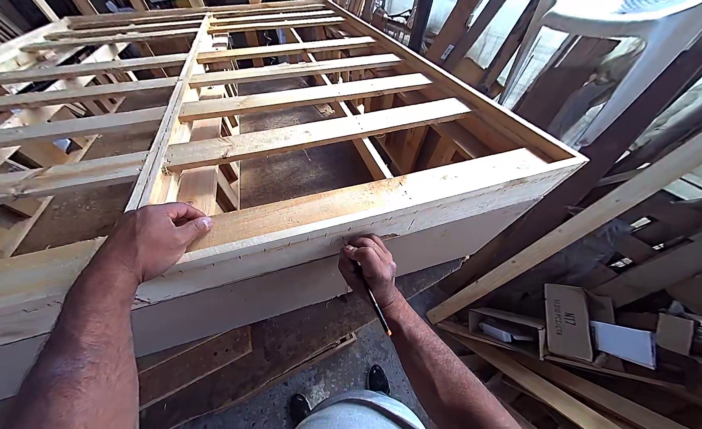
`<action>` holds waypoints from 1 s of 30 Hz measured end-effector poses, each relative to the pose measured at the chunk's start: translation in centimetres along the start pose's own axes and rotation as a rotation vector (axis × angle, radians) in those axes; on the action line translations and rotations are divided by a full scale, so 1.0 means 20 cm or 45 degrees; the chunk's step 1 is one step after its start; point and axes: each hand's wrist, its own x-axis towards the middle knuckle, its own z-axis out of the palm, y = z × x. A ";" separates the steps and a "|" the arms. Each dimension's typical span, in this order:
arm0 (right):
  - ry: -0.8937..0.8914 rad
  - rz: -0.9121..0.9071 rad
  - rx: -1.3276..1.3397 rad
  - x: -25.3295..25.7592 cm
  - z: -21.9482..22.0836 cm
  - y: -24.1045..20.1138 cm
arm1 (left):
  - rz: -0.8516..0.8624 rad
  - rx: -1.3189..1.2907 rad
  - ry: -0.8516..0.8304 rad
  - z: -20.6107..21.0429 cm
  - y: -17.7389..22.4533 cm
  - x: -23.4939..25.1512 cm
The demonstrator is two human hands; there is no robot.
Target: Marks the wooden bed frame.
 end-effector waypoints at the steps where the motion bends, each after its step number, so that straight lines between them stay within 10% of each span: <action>1: -0.009 -0.005 -0.004 -0.01 0.00 0.00 | -0.002 -0.001 0.003 0.00 0.00 0.00; 30: -0.068 -0.058 0.067 0.02 -0.05 0.03 | 0.014 -0.015 0.041 0.01 -0.01 0.00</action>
